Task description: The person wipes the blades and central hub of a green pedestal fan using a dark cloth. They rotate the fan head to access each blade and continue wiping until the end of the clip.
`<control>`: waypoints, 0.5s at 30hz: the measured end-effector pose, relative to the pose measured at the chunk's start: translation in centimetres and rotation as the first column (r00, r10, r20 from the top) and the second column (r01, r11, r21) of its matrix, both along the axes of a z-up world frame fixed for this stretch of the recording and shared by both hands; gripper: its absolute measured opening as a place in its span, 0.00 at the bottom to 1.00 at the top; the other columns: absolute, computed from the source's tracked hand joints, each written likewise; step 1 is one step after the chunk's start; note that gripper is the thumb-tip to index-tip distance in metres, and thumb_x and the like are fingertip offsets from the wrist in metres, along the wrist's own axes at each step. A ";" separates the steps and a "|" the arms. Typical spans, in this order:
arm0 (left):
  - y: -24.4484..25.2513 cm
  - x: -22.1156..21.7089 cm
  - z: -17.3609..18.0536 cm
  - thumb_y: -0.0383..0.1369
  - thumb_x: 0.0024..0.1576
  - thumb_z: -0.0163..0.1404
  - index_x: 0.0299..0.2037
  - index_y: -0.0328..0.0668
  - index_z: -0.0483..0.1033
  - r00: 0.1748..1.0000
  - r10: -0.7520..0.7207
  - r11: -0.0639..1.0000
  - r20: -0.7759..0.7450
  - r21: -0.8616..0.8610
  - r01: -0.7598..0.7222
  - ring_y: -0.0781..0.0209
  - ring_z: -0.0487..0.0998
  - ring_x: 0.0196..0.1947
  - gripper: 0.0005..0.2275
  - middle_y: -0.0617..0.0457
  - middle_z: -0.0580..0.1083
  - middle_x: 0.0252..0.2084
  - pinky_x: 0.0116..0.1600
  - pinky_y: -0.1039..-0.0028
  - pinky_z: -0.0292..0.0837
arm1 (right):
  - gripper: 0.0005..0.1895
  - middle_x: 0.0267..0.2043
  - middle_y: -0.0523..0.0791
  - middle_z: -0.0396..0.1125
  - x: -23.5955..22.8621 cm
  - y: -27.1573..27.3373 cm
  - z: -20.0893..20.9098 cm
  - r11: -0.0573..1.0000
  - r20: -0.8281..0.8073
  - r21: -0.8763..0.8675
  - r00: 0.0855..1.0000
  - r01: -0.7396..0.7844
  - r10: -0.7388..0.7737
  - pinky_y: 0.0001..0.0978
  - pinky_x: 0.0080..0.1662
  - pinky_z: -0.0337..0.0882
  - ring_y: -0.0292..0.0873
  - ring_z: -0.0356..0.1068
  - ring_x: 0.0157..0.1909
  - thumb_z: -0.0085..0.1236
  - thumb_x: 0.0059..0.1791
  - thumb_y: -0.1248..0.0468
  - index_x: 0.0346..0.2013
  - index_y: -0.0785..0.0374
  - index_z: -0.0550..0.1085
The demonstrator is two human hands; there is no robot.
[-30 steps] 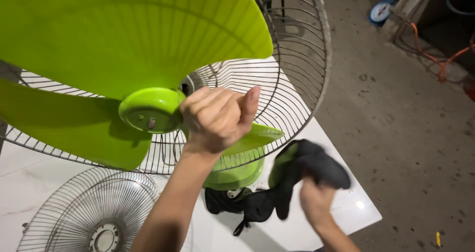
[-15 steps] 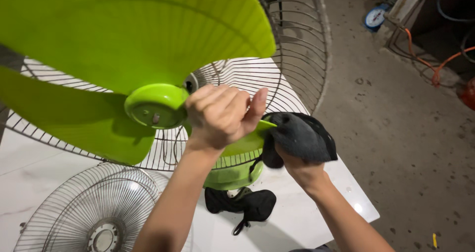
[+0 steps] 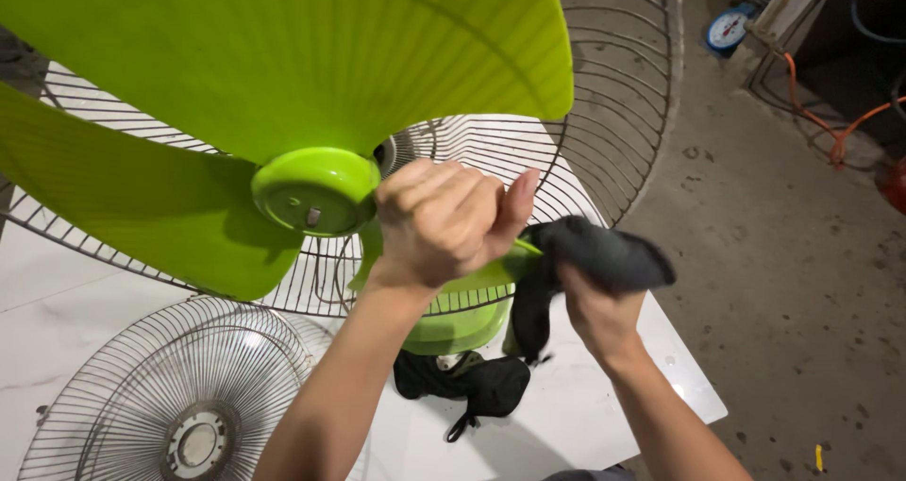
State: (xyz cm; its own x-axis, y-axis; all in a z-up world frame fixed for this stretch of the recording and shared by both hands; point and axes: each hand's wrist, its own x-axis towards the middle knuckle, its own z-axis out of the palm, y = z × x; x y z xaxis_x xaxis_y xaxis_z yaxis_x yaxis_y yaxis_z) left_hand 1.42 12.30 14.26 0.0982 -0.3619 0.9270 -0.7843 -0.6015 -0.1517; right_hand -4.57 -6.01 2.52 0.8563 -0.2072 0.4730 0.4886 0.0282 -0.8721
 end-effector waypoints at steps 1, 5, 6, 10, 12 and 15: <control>0.1 0.0 0.1 0.29 0.60 0.59 0.17 0.46 0.63 1.000 -0.005 1.000 0.001 0.004 0.005 0.61 0.68 0.17 0.21 0.58 0.63 0.16 0.28 0.70 0.54 | 0.11 0.40 0.44 0.70 -0.1 0.1 0.0 0.996 0.043 -0.092 0.999 0.018 -0.015 0.26 0.41 0.69 0.35 0.68 0.38 0.55 0.49 0.76 0.46 0.72 0.76; 0.6 0.0 0.2 0.28 0.59 0.59 0.16 0.46 0.63 1.000 0.005 1.000 0.008 -0.005 -0.005 0.62 0.67 0.16 0.20 0.58 0.64 0.15 0.26 0.70 0.52 | 0.08 0.40 0.44 0.70 -1.1 0.0 0.0 0.958 0.209 -0.268 0.977 0.097 -0.041 0.27 0.44 0.70 0.36 0.70 0.39 0.57 0.51 0.76 0.44 0.68 0.76; 0.6 0.0 0.1 0.28 0.60 0.59 0.16 0.46 0.64 1.000 -0.004 1.000 0.005 -0.015 0.004 0.63 0.68 0.16 0.20 0.58 0.64 0.16 0.26 0.70 0.53 | 0.08 0.42 0.44 0.71 -1.3 0.0 0.0 0.957 0.248 -0.268 0.968 0.114 -0.046 0.27 0.46 0.71 0.37 0.71 0.42 0.58 0.52 0.76 0.44 0.68 0.76; 0.6 -0.1 0.4 0.27 0.60 0.59 0.17 0.45 0.65 1.000 -0.022 0.999 -0.007 -0.029 0.022 0.63 0.69 0.16 0.20 0.58 0.66 0.17 0.26 0.71 0.54 | 0.12 0.40 0.44 0.72 -2.2 0.5 0.4 0.972 0.036 -0.233 0.999 -0.020 0.029 0.27 0.43 0.72 0.36 0.71 0.39 0.57 0.49 0.77 0.47 0.69 0.74; 0.6 -0.2 0.5 0.27 0.61 0.59 0.18 0.45 0.65 0.999 -0.028 0.999 -0.021 -0.034 0.027 0.62 0.70 0.18 0.19 0.58 0.67 0.18 0.27 0.71 0.55 | 0.11 0.36 0.43 0.72 -2.4 1.3 0.2 0.992 -0.118 -0.089 0.990 -0.090 0.079 0.27 0.38 0.72 0.35 0.70 0.35 0.58 0.49 0.76 0.46 0.68 0.74; 0.5 -0.3 0.6 0.27 0.61 0.59 0.17 0.44 0.66 1.000 -0.016 0.999 -0.022 -0.043 0.015 0.62 0.70 0.17 0.19 0.58 0.67 0.17 0.26 0.71 0.55 | 0.08 0.32 0.44 0.72 -2.4 1.7 -0.3 0.967 -0.137 -0.253 0.989 0.024 -0.060 0.30 0.35 0.72 0.38 0.71 0.30 0.60 0.50 0.75 0.44 0.67 0.76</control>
